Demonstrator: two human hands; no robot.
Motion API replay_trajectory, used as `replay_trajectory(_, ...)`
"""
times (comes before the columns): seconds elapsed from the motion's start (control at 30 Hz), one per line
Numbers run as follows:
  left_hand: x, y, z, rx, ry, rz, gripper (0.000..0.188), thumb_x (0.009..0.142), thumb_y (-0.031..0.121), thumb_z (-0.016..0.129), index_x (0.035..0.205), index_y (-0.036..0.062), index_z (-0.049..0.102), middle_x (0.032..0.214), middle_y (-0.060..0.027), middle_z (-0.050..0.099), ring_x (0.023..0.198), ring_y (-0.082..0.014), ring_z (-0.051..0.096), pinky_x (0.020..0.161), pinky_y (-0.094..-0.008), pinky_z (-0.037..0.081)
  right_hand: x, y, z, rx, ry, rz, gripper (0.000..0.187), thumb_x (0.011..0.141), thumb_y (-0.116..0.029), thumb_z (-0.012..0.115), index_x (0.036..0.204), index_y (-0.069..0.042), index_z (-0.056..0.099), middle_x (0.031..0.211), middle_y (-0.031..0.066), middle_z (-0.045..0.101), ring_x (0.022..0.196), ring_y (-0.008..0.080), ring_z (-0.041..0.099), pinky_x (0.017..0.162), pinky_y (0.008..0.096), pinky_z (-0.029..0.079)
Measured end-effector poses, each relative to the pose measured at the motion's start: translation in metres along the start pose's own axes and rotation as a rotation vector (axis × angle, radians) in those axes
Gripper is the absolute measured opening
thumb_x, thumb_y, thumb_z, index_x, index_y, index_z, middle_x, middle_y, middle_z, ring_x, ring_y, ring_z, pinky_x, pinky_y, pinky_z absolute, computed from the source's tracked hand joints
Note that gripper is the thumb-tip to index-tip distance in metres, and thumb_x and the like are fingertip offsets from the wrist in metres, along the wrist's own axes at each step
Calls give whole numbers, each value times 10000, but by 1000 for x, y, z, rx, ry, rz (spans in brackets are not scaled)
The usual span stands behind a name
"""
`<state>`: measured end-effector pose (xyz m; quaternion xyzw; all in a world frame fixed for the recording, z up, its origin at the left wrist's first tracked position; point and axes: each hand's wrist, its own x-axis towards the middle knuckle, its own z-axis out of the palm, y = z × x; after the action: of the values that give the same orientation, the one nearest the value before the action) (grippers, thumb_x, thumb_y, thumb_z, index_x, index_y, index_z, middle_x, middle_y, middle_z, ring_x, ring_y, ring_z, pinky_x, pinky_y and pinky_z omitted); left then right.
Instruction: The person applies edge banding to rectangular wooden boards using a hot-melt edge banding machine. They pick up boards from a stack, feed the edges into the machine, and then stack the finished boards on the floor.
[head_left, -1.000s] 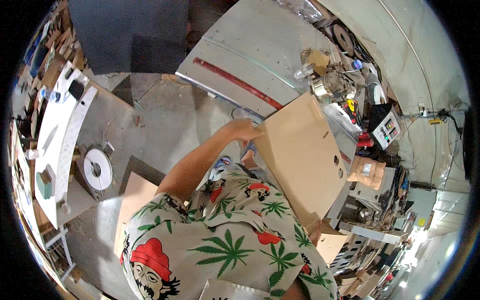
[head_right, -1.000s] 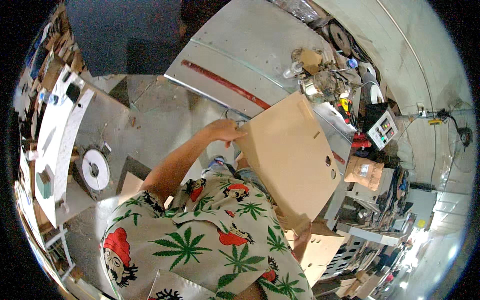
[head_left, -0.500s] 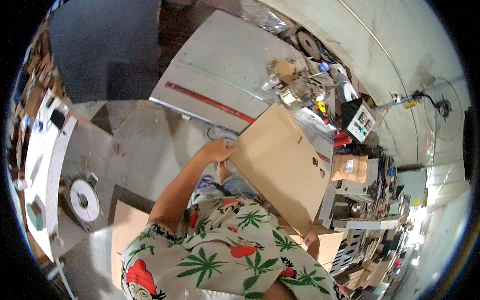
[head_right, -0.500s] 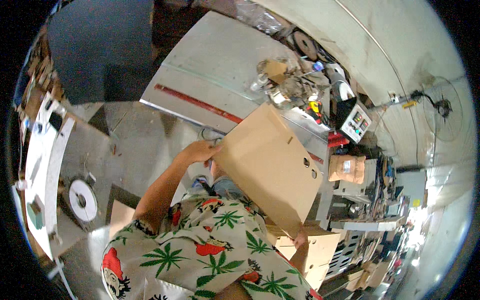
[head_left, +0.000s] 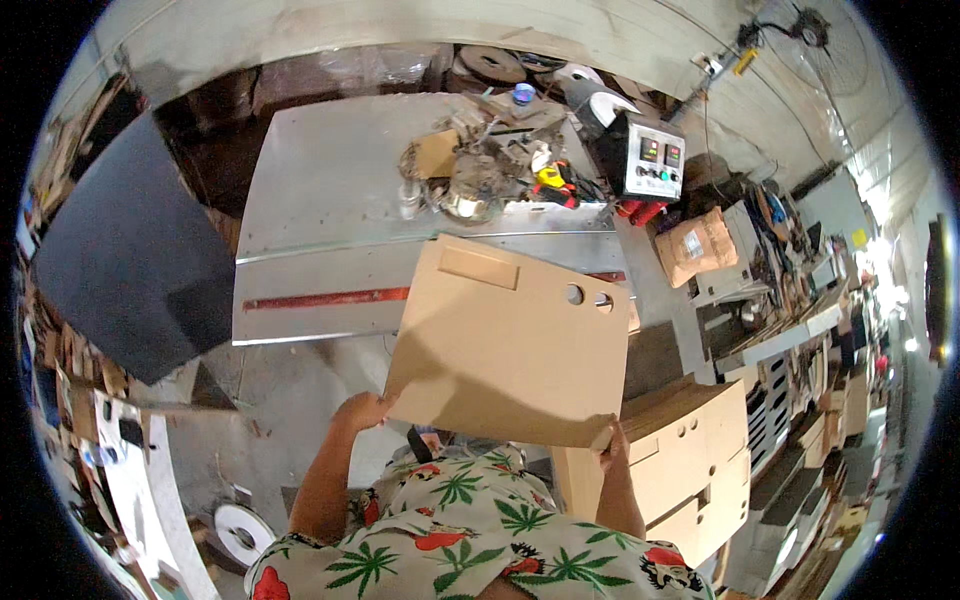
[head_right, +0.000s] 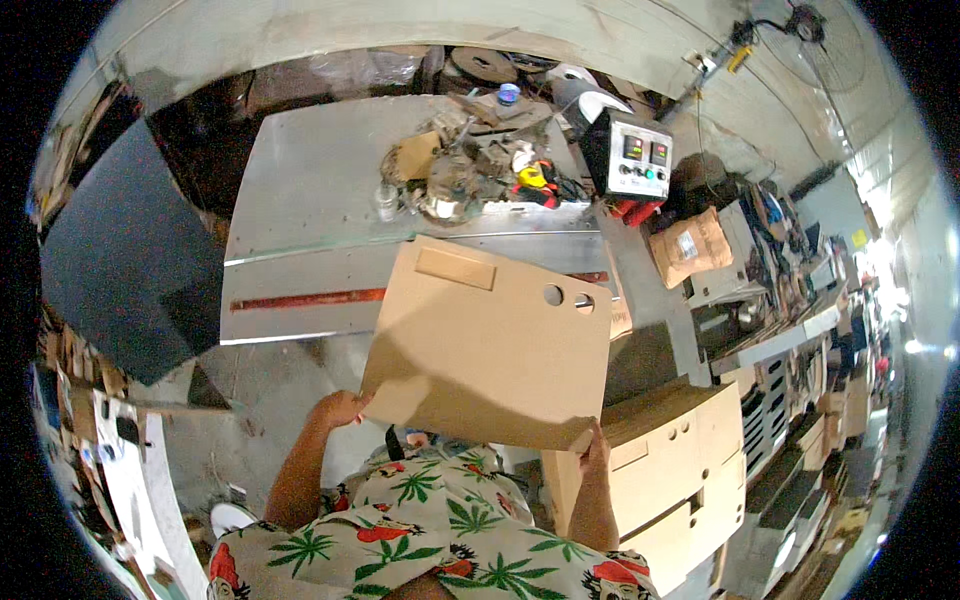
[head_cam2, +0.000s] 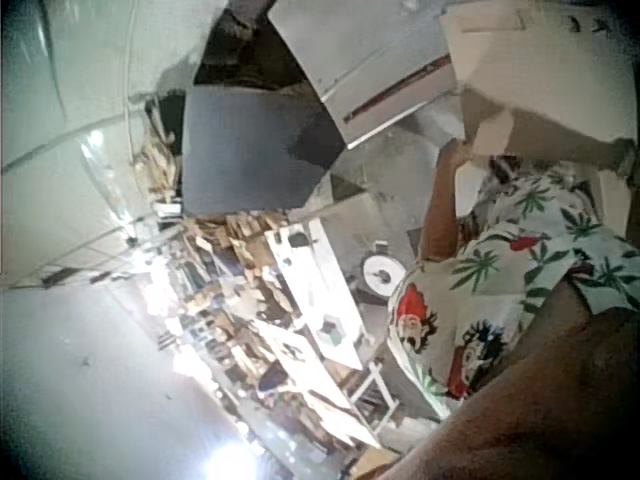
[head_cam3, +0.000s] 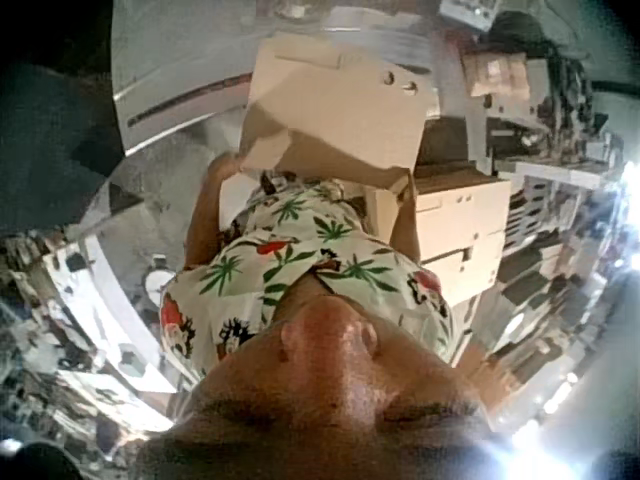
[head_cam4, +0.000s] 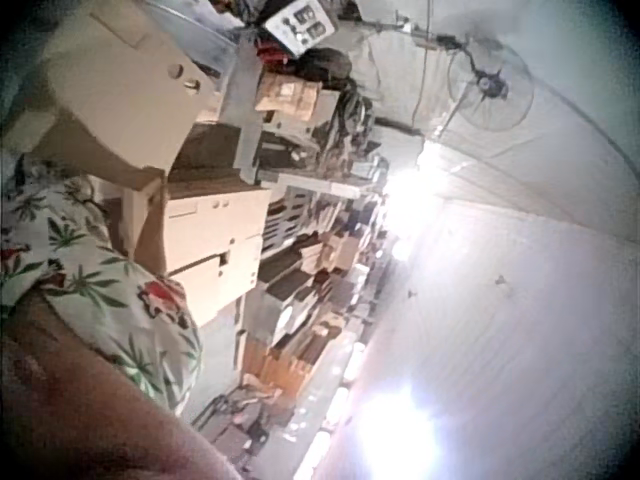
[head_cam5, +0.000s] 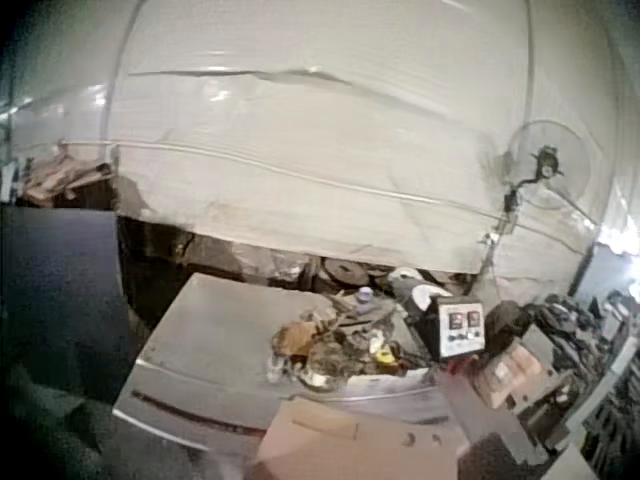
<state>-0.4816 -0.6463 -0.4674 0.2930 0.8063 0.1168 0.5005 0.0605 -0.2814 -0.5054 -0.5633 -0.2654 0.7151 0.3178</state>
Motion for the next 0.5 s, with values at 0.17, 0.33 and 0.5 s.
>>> replay_trajectory(0.17,5,43,-15,227,505,-27,719,1000,577,552,1392,-25,527,1336,-231,629,1176,-428,635,1021,-523,496,26,45,2,580,-19,-166,611,973,-500,684,1444,-135,549,1359,72,616,1233,251,604,999,439,548)
replay_trajectory(0.33,36,118,-77,290,698,313,649,975,380,658,1486,38,451,1516,-197,500,1403,-377,475,1174,-525,370,24,72,66,581,146,-48,555,941,-531,705,1316,-131,618,1241,52,665,1161,274,626,1013,489,524)
replay_trajectory(0.5,108,136,-116,417,630,630,661,968,386,664,1544,139,456,1614,-97,436,1534,-341,333,1259,-578,247,8,70,124,631,133,-167,418,948,-507,704,1203,-180,656,1119,27,657,1073,238,628,937,475,537)
